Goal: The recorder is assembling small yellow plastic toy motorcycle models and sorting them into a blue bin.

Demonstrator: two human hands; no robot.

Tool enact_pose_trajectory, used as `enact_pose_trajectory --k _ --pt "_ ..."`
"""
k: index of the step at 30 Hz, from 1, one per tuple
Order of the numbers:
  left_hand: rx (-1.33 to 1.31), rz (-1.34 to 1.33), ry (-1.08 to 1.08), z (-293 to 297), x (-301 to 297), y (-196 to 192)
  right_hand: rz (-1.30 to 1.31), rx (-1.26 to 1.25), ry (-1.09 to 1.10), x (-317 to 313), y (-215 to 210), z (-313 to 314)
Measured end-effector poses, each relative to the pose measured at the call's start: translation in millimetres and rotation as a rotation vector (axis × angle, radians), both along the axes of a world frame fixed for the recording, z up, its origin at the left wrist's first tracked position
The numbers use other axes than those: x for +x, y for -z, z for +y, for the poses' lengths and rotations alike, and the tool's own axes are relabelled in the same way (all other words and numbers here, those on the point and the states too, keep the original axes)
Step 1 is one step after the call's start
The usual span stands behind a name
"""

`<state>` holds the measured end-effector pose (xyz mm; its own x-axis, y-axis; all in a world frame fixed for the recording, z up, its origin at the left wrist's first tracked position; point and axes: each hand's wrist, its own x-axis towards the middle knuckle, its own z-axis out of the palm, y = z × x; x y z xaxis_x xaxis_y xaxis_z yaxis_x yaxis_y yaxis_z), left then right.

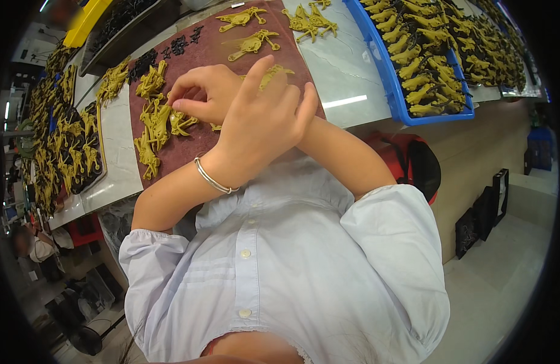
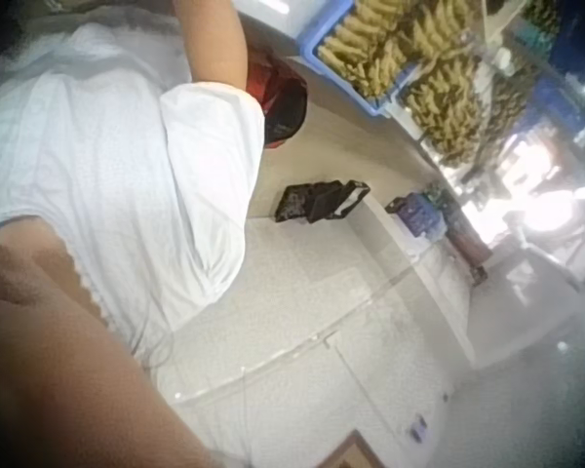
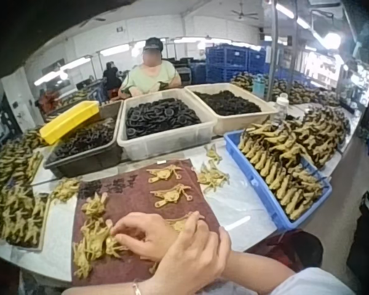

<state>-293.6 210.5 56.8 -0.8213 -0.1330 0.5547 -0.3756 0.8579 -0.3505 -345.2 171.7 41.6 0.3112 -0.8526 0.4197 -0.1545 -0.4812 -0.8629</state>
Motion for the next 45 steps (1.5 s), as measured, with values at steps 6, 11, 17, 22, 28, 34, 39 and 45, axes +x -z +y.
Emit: enact_pose_trajectory --k 6,11,17,22,28,34,39,45 --pt "0.004 -0.008 0.017 2 2 4 0.105 -0.254 0.128 -2 3 -3" --pt "0.102 0.215 0.086 9 22 1 0.447 -0.505 0.403 -25 3 13" --pt "0.690 0.324 -0.124 -15 103 5 0.452 -0.214 0.411 -60 23 55" --pt "0.692 -0.014 -0.331 -34 135 32 0.572 -0.086 0.439 -59 29 68" --pt "0.547 -0.192 -0.153 -55 128 30 0.639 -0.142 0.605 -84 42 47" --pt "0.552 -0.401 -0.082 -78 122 15 0.554 0.009 0.450 -100 41 30" --pt "0.537 -0.347 -0.005 -84 121 4 0.564 -0.116 0.426 -107 39 19" --pt "0.757 -0.220 0.063 -77 103 -2 0.503 -0.085 0.424 -109 51 18"
